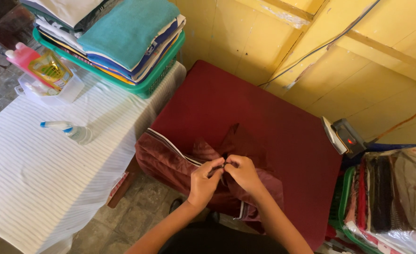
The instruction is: Ironing and folding a red patterned sarong or piece of fabric.
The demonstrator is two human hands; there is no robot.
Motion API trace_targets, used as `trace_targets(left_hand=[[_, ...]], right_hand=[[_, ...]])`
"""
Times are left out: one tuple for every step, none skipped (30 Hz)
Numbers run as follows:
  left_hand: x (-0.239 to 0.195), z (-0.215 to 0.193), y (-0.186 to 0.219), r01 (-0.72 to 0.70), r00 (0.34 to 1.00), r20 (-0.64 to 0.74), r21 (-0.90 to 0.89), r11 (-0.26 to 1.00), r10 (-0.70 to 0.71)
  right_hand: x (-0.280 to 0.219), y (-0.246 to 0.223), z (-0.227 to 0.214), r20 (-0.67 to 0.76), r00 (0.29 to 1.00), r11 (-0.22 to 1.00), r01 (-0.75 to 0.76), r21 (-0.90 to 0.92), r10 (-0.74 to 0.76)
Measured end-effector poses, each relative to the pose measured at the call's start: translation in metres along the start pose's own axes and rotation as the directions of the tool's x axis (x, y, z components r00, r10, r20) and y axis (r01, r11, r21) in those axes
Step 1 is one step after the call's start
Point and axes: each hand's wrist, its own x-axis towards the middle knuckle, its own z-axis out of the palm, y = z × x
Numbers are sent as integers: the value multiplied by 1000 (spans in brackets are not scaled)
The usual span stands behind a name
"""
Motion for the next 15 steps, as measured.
trace_targets(left_hand=[[-2,0,-5,-14,999,-35,51,999,16],[-3,-1,-11,-26,997,-70,102,994,33],[-4,-2,-8,-27,997,-71,103,994,34],[-5,-3,-5,-53,995,-81,90,995,61],[-6,-5,-1,-80,992,-91,78,994,87],[-8,-8,6,-80,992,-94,79,994,87],[-10,-11,13,-50,992,-112,64,997,57],[-12,-15,20,-20,991,-131,49,999,26],[-14,-23,30,-19,990,-135,51,999,26],[-17,-31,40,-77,982,-168,86,993,90],[-20,-39,50,-133,968,-198,123,984,155],[-24,-51,55,-131,966,-205,127,983,155],[-28,-62,59,-139,941,-285,162,977,181],[-32,-73,64,-143,908,-363,199,970,209],[-36,-85,69,-141,904,-372,203,969,210]], right_hand=[[-1,2,1,35,999,999,-17,49,15],[-1,3,1,71,997,995,-35,97,28],[-2,1,1,72,997,995,-33,97,26],[-4,-1,0,78,994,989,60,133,-71],[-5,-3,0,82,982,974,152,170,-167],[-6,-11,-4,84,982,973,153,171,-169],[-7,-18,-8,123,966,964,205,168,-226],[-8,-25,-12,164,945,952,255,169,-282],[-7,-21,-17,168,944,951,256,171,-285],[-6,-17,-22,168,910,925,374,64,-380],[-4,-12,-27,177,865,874,484,-42,-470],[-4,-10,-33,183,862,873,487,-38,-473],[-4,-7,-39,183,845,845,525,-106,-502],[-4,-4,-46,187,825,809,561,-172,-533],[-5,2,-50,195,821,807,567,-167,-537]])
